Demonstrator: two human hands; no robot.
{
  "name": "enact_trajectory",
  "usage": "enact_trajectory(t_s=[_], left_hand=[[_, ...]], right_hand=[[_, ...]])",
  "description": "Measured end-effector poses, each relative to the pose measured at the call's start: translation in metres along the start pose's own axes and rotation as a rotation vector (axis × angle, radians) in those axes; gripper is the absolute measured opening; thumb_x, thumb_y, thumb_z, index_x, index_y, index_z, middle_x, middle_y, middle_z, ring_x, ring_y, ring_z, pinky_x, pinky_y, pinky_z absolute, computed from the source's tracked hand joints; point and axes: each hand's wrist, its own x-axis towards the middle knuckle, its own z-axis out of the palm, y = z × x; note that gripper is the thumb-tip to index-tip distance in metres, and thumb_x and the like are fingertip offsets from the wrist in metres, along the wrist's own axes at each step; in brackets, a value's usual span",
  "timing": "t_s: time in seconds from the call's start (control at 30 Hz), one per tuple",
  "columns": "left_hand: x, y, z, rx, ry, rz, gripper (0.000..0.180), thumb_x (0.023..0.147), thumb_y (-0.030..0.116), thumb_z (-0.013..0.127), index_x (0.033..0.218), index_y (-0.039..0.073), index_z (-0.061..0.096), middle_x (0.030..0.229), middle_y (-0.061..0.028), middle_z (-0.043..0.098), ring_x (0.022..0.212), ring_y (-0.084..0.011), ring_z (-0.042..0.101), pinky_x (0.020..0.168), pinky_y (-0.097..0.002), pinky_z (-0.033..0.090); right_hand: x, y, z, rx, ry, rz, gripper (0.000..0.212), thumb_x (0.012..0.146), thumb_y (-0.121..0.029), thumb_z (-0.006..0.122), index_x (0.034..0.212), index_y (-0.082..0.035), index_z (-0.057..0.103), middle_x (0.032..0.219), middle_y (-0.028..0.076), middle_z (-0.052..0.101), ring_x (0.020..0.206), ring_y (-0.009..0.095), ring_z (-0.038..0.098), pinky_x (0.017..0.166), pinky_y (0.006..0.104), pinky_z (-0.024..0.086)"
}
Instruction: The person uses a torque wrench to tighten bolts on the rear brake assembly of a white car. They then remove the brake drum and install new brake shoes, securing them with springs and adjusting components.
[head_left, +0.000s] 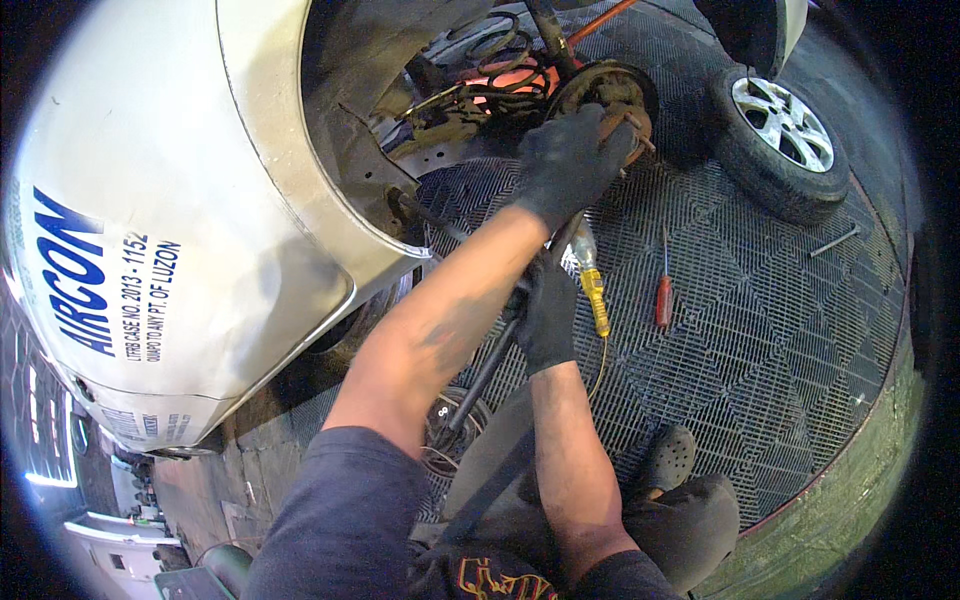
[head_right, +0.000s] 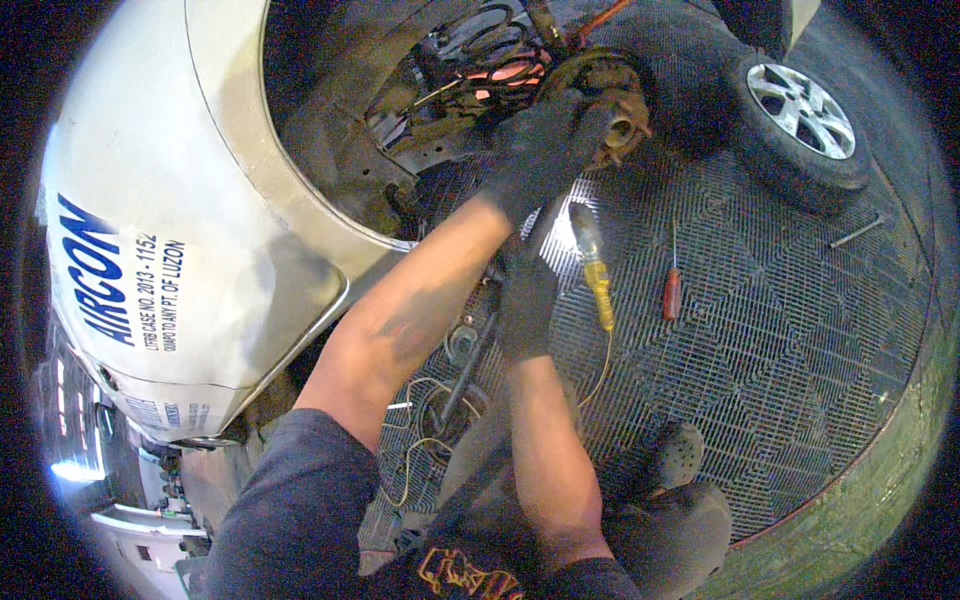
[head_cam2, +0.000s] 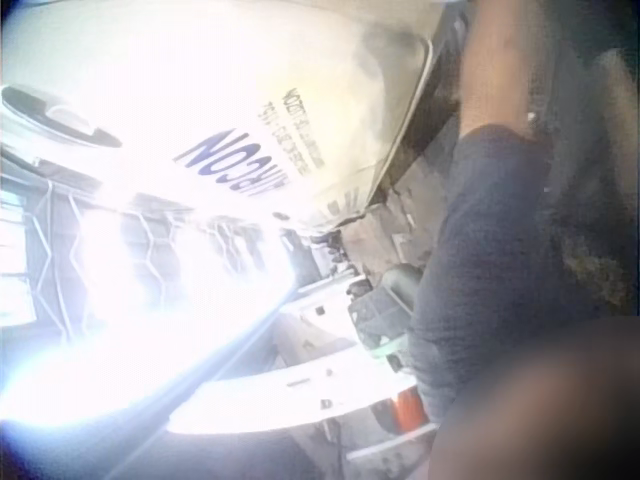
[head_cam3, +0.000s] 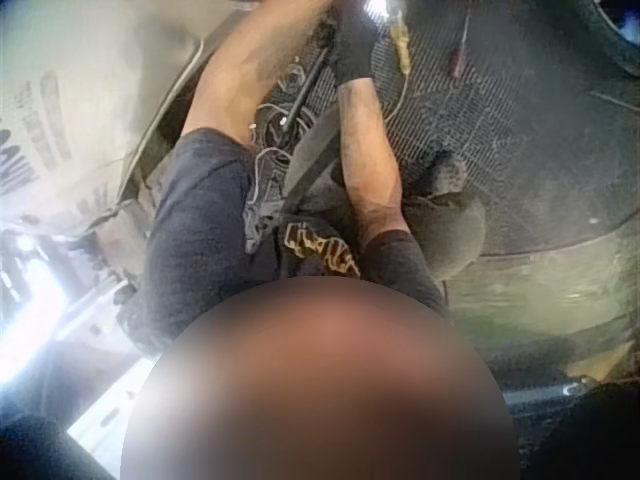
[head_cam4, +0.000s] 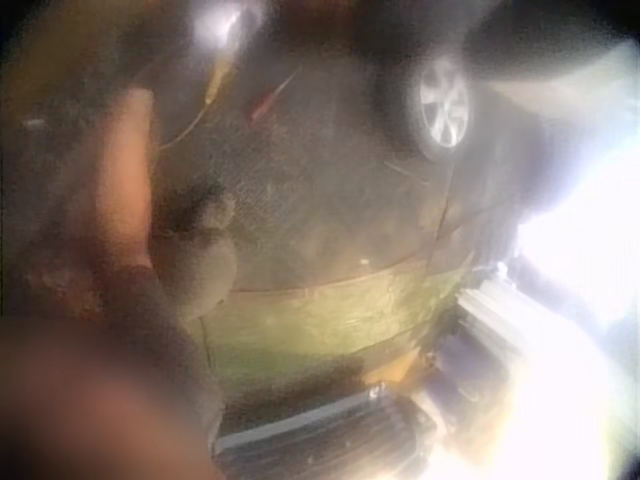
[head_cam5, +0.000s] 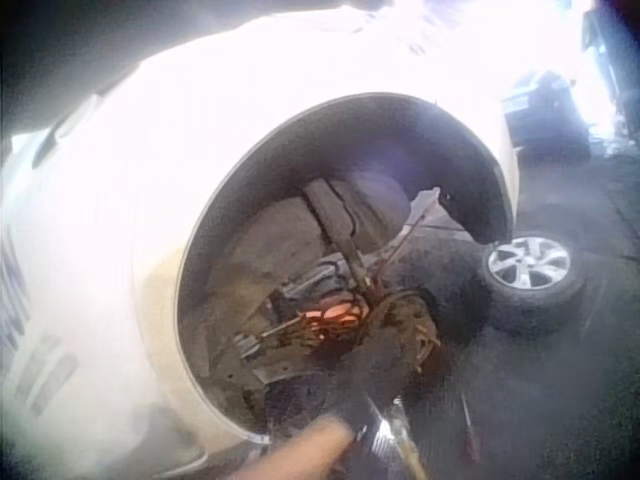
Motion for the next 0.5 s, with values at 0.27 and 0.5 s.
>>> enact_trajectory(t_s=[0.27, 0.5], left_hand=[[-0.33, -0.068, -0.073, -0.328, -0.162, -0.262, 0.039, 0.1, 0.012, 0.061, 0.136, -0.002, 0.055, 0.124, -0.0199, 0.063, 0.112, -0.032, 0.063, 0.099, -0.0426, 0.049], [-0.455, -0.056, -0.075, -0.545, -0.497, -0.717, 0.036, 0.106, 0.025, 0.054, 0.131, 0.0, 0.061, 0.123, -0.0153, 0.066, 0.113, -0.0288, 0.063, 0.1, -0.0421, 0.047]], right_hand=[[-0.012, -0.034, 0.013, 0.108, 0.073, 0.217, 0.041, 0.095, -0.046, 0.071, 0.09, -0.005, 0.072, 0.069, 0.001, 0.06, 0.056, 0.013, 0.051, 0.053, 0.0309, 0.039], [-0.021, -0.046, 0.016, 0.115, 0.05, 0.229, 0.036, 0.097, -0.044, 0.068, 0.095, -0.007, 0.071, 0.069, 0.0, 0.061, 0.051, 0.01, 0.051, 0.046, 0.026, 0.039]])
